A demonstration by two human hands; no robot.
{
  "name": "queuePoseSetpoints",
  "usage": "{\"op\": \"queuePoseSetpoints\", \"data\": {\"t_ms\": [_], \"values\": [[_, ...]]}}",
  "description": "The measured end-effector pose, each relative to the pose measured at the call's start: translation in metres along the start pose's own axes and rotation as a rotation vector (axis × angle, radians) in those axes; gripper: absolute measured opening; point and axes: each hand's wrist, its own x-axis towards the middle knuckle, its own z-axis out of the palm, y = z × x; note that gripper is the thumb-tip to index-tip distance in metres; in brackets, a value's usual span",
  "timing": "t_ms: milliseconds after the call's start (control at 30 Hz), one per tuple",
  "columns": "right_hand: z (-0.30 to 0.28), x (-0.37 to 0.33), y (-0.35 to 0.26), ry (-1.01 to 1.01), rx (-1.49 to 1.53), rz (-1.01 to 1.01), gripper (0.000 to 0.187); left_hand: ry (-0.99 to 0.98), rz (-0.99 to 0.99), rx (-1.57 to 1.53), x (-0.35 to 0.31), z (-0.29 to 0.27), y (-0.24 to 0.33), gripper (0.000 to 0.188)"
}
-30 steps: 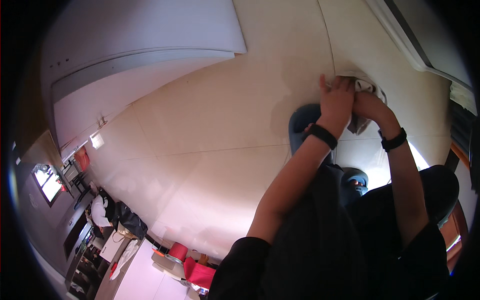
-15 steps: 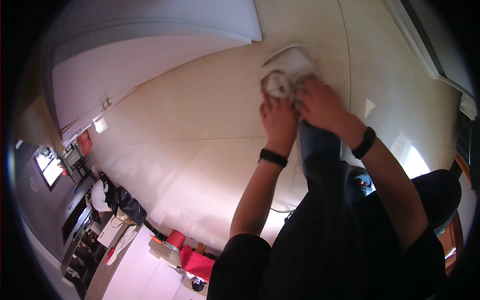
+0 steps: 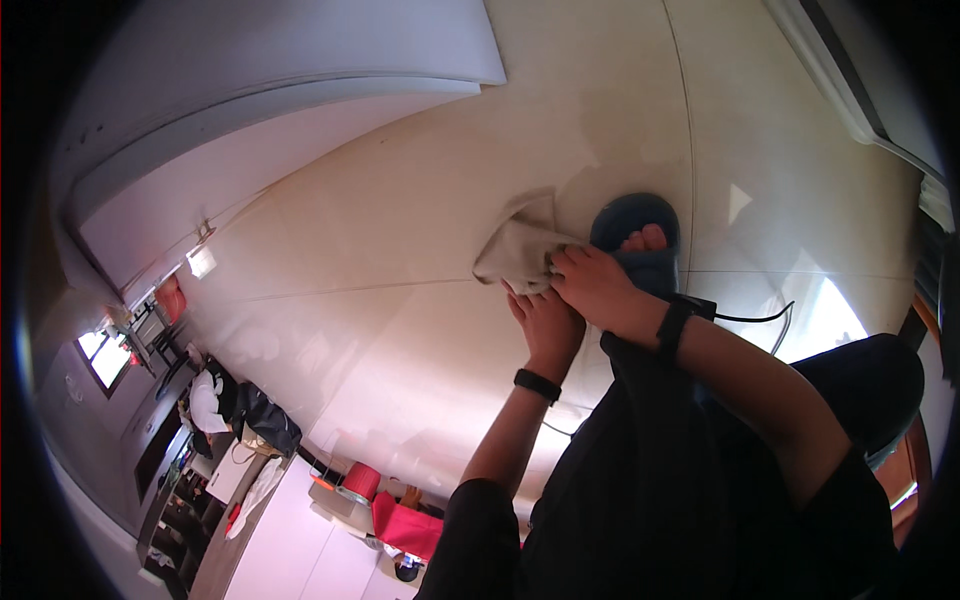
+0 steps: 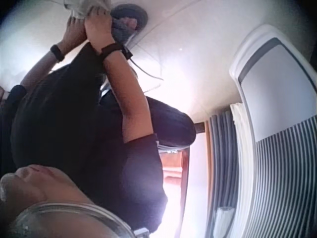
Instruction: Wiping the floor with a cloth.
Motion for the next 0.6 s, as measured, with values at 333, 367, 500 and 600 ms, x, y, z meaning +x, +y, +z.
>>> {"op": "queuePoseSetpoints", "data": {"t_ms": [333, 367, 500, 600], "values": [[-0.024, 0.027, 0.026, 0.262, 0.013, 0.438, 0.017, 0.35, 0.443, 0.097, 0.129, -0.074, 0.019, 0.066], [-0.035, 0.029, 0.03, 0.263, 0.014, 0.435, 0.017, 0.368, 0.474, 0.133, 0.14, -0.078, 0.023, 0.064], [-0.077, 0.015, 0.061, 0.289, -0.023, 0.606, 0.034, 0.345, 0.573, 0.112, 0.165, -0.104, 0.064, 0.055], [-0.073, -0.015, 0.087, 0.452, -0.077, 0.755, 0.044, 0.237, 0.702, 0.172, 0.174, -0.111, 0.106, 0.051]]}}
